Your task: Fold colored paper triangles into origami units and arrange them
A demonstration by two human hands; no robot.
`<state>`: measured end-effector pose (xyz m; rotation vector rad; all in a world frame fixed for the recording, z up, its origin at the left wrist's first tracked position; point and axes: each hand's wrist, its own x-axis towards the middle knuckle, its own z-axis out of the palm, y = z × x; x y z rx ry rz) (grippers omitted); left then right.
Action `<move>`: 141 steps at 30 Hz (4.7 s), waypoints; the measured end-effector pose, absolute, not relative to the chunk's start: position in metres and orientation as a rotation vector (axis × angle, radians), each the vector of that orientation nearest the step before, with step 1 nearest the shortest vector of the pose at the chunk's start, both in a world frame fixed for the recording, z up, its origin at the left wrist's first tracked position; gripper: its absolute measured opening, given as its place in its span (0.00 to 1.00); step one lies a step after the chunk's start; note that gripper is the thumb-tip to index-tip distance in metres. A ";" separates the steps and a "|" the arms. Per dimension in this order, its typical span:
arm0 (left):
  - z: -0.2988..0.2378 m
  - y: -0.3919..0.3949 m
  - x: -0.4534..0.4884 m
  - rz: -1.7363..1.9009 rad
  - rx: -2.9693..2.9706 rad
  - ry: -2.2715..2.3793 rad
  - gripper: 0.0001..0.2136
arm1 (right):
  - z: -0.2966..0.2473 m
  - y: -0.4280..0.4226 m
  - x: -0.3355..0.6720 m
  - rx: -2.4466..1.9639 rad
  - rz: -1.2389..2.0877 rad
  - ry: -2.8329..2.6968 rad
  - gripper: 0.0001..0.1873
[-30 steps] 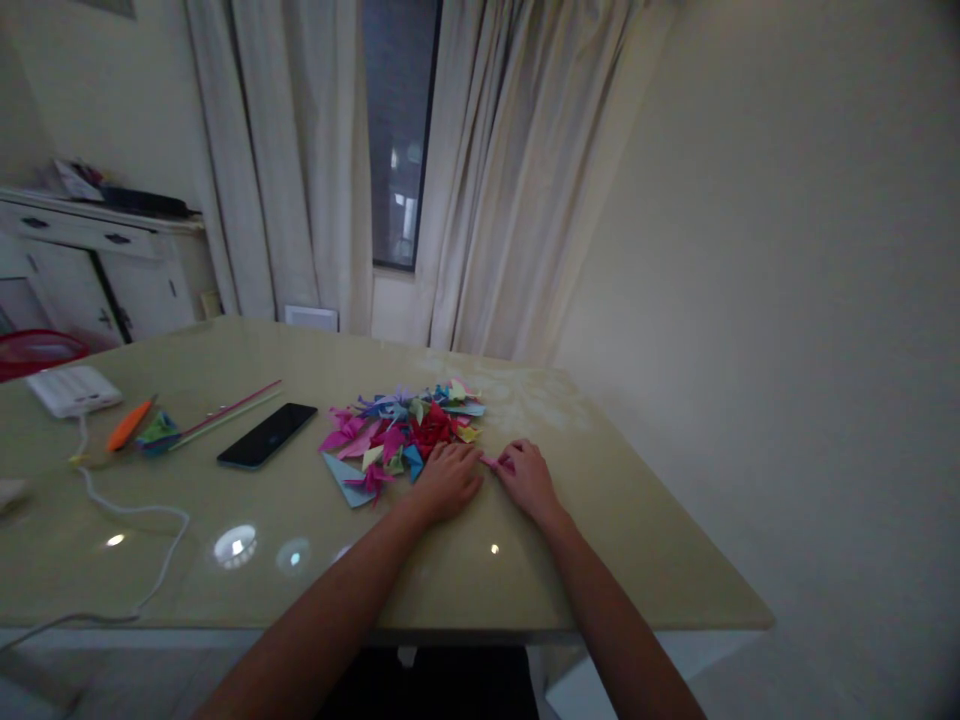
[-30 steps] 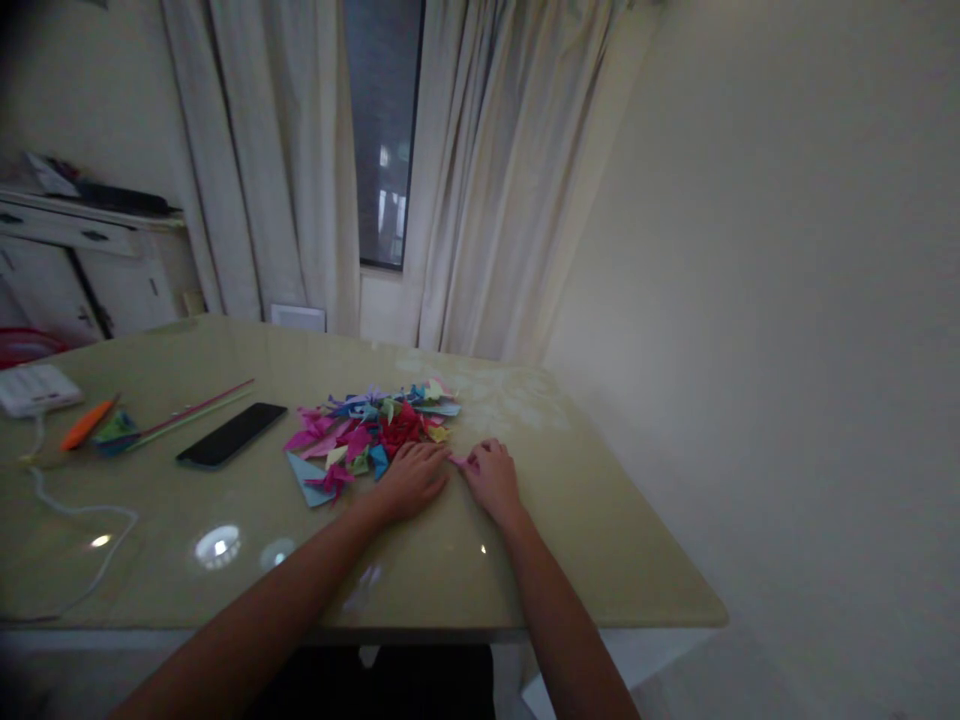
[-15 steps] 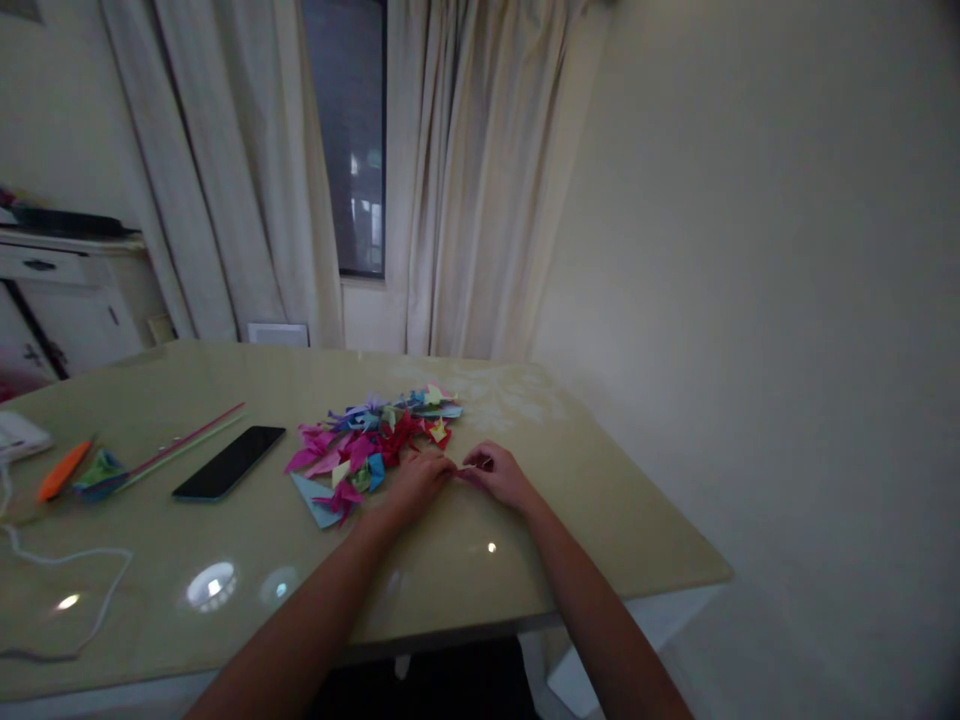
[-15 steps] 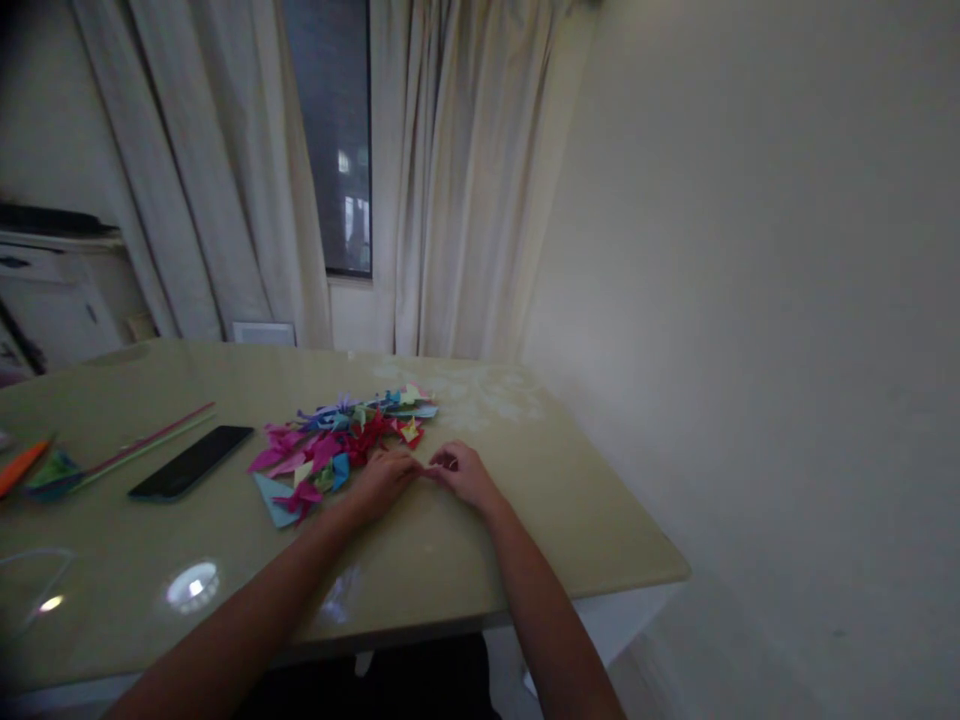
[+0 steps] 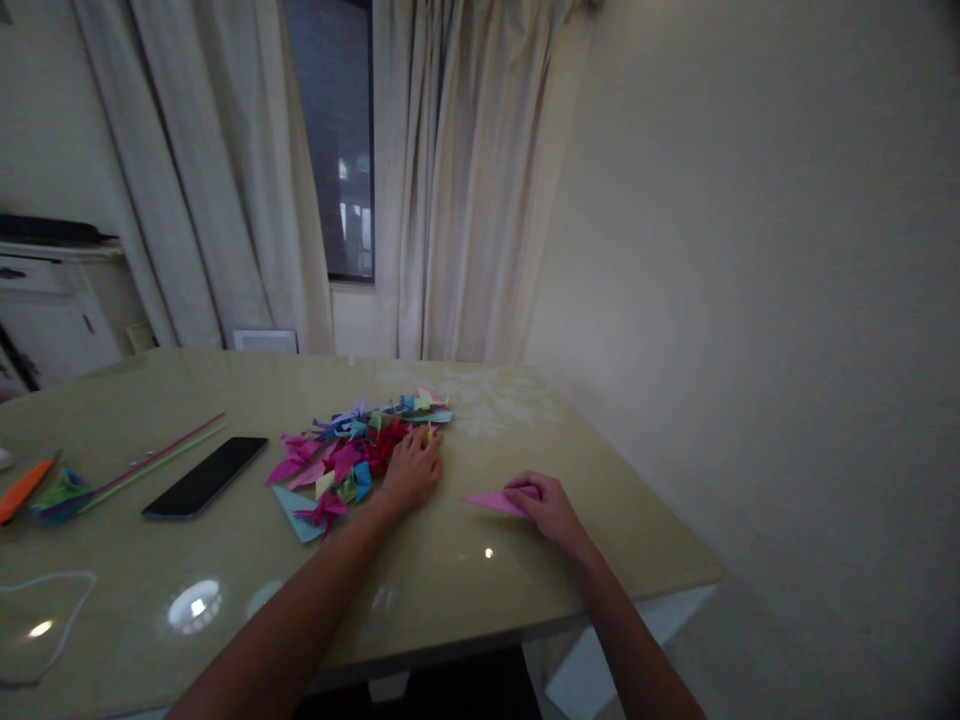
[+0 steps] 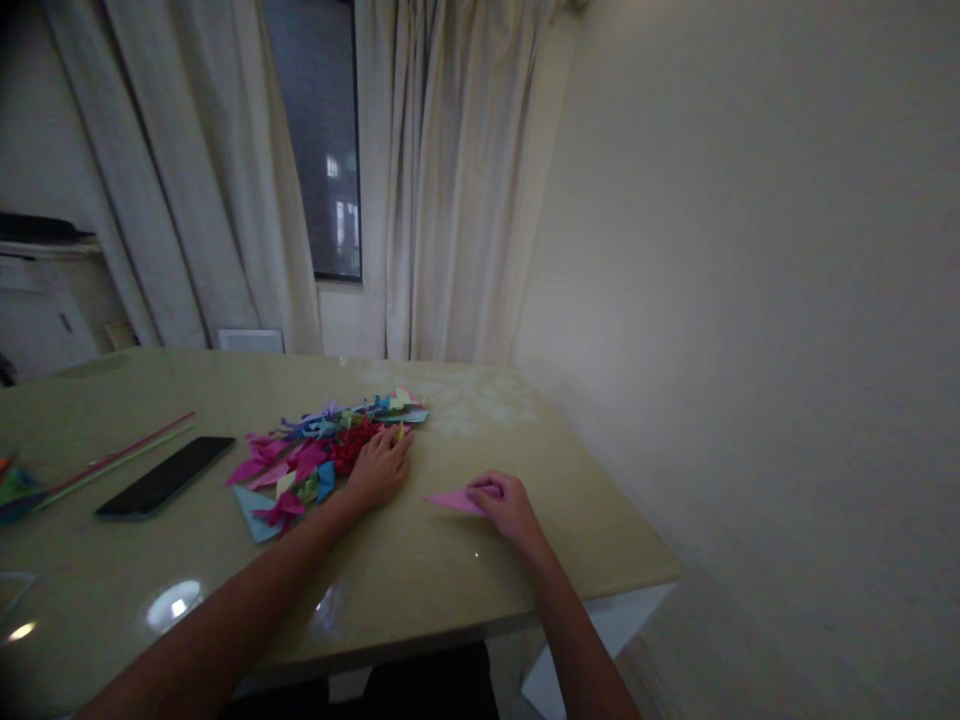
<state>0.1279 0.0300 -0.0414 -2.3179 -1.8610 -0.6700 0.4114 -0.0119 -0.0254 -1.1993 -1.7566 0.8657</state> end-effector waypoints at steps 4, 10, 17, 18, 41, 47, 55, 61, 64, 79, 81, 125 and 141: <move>-0.037 0.032 0.127 -0.627 -2.380 -1.854 0.16 | -0.034 -0.029 0.401 -1.175 0.873 -1.841 0.07; -0.032 0.017 0.121 -0.559 -2.272 -1.953 0.15 | -0.031 -0.031 0.397 -1.151 0.893 -1.882 0.06; -0.027 0.010 0.128 -0.527 -2.056 -2.024 0.19 | -0.034 -0.030 0.401 -1.147 0.782 -1.841 0.05; -0.027 0.009 0.128 -0.532 -2.066 -2.007 0.18 | -0.034 -0.030 0.401 -1.152 0.758 -1.846 0.05; -0.021 0.010 0.130 -0.613 -2.385 -1.720 0.09 | -0.035 -0.030 0.402 -1.342 0.561 -1.827 0.01; -0.018 0.012 0.135 -0.599 -2.368 -1.742 0.09 | -0.036 -0.028 0.402 -1.354 0.527 -1.843 0.01; -0.020 0.009 0.133 -0.820 -2.300 -1.621 0.11 | -0.038 -0.027 0.403 -1.362 0.494 -1.847 0.01; -0.017 0.023 0.117 -1.605 -1.902 -1.805 0.12 | -0.041 -0.025 0.405 -1.310 0.470 -1.799 0.05; -0.018 0.034 0.107 -1.942 -1.850 -1.786 0.16 | -0.042 -0.025 0.405 -1.292 0.468 -1.754 0.05; -0.027 0.039 0.101 -2.297 -1.909 -1.762 0.21 | -0.043 -0.026 0.402 -1.256 0.426 -1.721 0.05; -0.024 0.037 0.100 -2.274 -1.896 -1.765 0.19 | -0.041 -0.027 0.402 -1.256 0.413 -1.723 0.05; -0.030 -0.011 0.183 -1.779 -3.068 -1.310 0.15 | -0.031 -0.032 0.398 -1.037 0.608 -1.550 0.19; -0.028 -0.021 0.188 -0.754 -2.756 -1.298 0.10 | -0.023 -0.045 0.399 -0.854 0.494 -1.705 0.29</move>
